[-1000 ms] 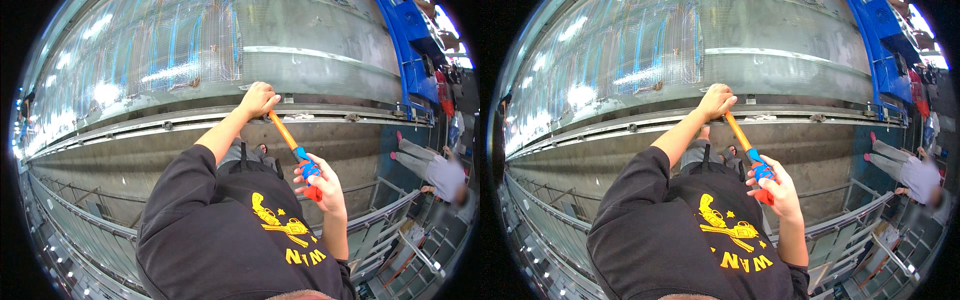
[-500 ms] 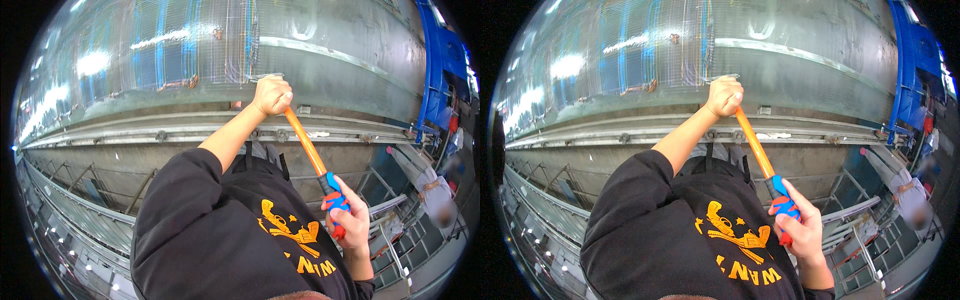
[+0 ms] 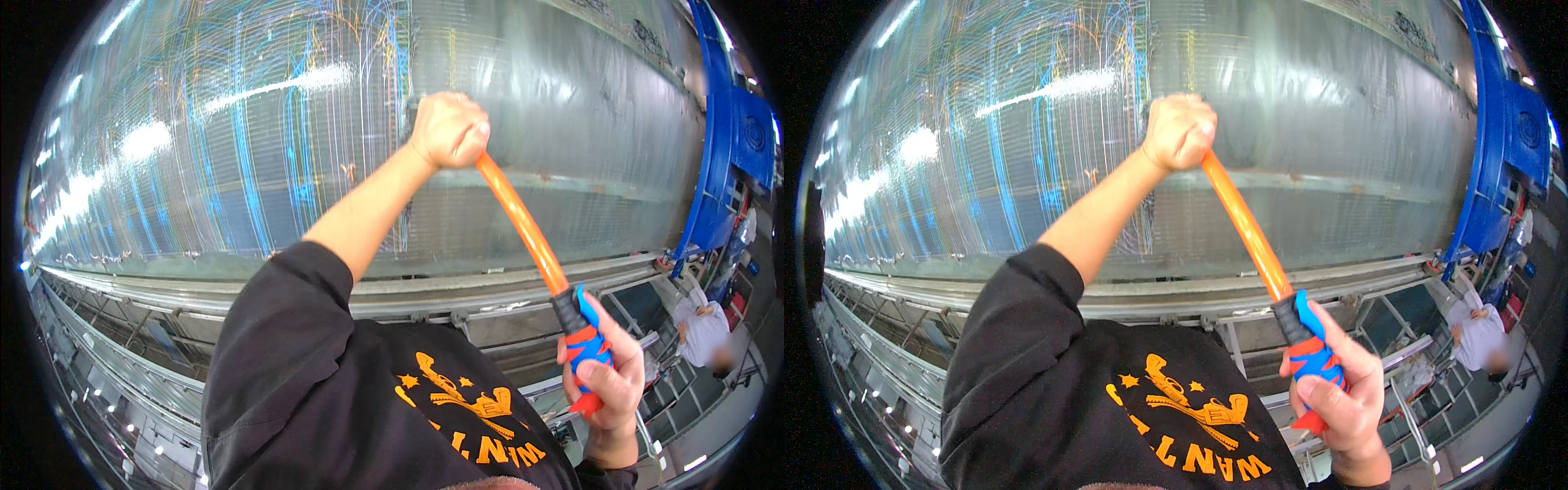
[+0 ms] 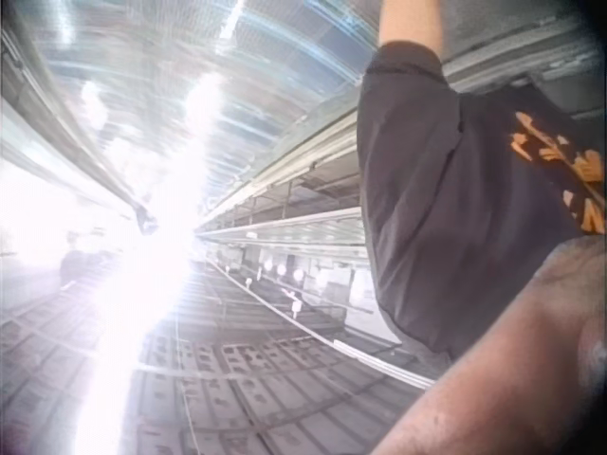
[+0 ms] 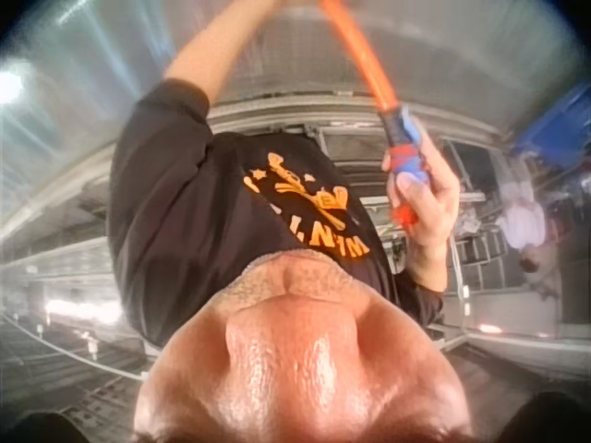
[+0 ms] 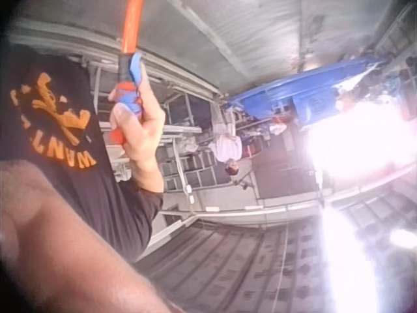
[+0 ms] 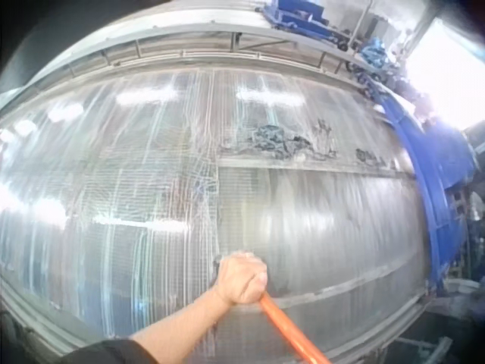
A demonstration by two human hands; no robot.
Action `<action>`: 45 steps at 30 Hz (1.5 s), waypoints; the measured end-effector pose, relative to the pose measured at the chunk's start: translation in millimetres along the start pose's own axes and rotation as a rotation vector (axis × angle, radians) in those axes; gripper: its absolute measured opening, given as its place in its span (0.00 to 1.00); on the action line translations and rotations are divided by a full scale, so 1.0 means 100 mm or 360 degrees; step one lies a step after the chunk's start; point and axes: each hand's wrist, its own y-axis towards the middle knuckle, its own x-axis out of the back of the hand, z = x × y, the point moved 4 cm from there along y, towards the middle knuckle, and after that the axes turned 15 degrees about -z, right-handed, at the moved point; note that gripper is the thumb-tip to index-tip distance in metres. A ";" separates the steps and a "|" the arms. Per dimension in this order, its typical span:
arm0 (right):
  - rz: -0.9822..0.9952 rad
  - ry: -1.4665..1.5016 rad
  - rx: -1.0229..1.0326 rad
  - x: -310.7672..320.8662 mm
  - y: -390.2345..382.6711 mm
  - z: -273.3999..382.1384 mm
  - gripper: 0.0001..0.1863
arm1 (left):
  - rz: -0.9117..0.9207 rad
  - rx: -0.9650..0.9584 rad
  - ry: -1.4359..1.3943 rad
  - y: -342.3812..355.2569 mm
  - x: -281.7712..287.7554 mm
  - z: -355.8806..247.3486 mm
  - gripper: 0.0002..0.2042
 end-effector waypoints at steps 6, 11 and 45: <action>-0.0014 0.0103 0.0277 -0.54 0.57 0.87 0.44 | 0.0086 0.0046 0.0157 0.97 -0.10 0.97 0.15; 0.0155 0.0201 0.0427 -0.85 0.88 1.56 0.33 | 0.0060 0.0049 0.0195 1.69 -0.15 1.46 0.19; 0.0253 0.0097 -0.0196 0.98 -1.14 -2.26 0.35 | 0.0227 0.0156 0.0123 -2.25 0.29 -1.58 0.11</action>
